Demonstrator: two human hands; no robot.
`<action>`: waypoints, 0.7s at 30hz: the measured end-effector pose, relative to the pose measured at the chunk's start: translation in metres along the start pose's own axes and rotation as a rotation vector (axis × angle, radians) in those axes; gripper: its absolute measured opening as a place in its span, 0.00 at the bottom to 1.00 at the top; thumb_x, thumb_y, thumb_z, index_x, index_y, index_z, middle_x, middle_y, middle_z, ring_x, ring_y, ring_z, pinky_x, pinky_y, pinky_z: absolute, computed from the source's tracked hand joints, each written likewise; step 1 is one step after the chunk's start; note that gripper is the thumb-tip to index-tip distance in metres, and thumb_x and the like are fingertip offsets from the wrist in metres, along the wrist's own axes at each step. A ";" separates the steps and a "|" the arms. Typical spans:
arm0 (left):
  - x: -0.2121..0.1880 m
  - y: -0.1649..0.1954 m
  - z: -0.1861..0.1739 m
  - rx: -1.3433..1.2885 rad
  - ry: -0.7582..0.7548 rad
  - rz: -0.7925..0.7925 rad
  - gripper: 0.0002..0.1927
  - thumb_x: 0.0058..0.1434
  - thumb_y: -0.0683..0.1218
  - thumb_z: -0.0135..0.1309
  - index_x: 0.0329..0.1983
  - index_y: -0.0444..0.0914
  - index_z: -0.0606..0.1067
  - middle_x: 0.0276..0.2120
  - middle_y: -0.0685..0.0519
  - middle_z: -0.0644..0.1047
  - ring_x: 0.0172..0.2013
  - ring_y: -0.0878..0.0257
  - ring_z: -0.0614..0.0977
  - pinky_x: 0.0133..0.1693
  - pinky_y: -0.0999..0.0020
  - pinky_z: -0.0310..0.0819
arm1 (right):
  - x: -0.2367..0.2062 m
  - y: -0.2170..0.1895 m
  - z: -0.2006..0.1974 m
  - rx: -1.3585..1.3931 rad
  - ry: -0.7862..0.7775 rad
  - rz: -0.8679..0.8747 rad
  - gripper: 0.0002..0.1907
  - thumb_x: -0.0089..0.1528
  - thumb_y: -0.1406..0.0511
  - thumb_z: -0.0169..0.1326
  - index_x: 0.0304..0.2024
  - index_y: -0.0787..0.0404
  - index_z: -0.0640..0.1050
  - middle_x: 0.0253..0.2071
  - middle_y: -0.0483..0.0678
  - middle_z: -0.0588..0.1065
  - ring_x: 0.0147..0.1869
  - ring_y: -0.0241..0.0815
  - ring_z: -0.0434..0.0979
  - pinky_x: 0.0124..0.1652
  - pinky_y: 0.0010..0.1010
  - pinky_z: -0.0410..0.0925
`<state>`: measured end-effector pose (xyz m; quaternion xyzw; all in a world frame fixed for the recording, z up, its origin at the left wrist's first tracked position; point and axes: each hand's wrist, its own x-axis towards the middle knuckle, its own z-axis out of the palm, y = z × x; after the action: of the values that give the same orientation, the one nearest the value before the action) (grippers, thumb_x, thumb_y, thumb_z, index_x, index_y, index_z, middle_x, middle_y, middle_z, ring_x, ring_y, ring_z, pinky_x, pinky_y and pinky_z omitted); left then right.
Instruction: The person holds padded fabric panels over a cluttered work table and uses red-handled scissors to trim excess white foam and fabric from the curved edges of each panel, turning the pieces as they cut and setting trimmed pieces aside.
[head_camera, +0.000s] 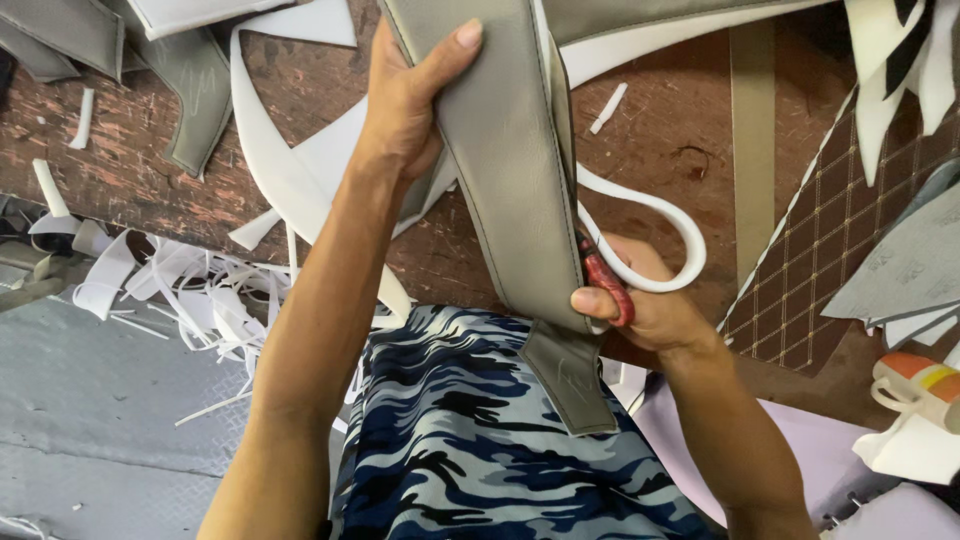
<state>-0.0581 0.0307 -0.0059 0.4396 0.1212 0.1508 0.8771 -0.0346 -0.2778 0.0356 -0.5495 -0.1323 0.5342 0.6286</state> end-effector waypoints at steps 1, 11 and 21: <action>0.002 0.003 -0.003 0.031 -0.021 0.032 0.34 0.64 0.49 0.68 0.66 0.33 0.64 0.52 0.36 0.77 0.51 0.47 0.85 0.53 0.49 0.85 | -0.001 0.005 0.001 0.103 -0.033 -0.024 0.40 0.57 0.53 0.69 0.63 0.69 0.71 0.51 0.46 0.76 0.52 0.34 0.74 0.50 0.24 0.69; -0.002 0.006 0.004 0.013 -0.054 0.106 0.31 0.68 0.44 0.67 0.65 0.36 0.62 0.55 0.44 0.76 0.53 0.54 0.83 0.56 0.56 0.84 | -0.008 0.036 -0.020 0.569 0.052 0.017 0.29 0.67 0.62 0.67 0.61 0.73 0.70 0.42 0.48 0.76 0.41 0.33 0.77 0.36 0.21 0.70; -0.014 -0.001 0.015 0.077 -0.089 0.034 0.37 0.66 0.46 0.70 0.69 0.34 0.60 0.59 0.43 0.75 0.59 0.54 0.81 0.62 0.56 0.82 | 0.002 0.006 0.001 0.607 -0.008 0.071 0.36 0.60 0.55 0.67 0.60 0.67 0.65 0.31 0.50 0.74 0.33 0.38 0.75 0.33 0.26 0.69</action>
<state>-0.0661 0.0140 0.0027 0.4812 0.0803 0.1411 0.8614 -0.0381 -0.2763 0.0299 -0.3385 0.0500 0.5731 0.7446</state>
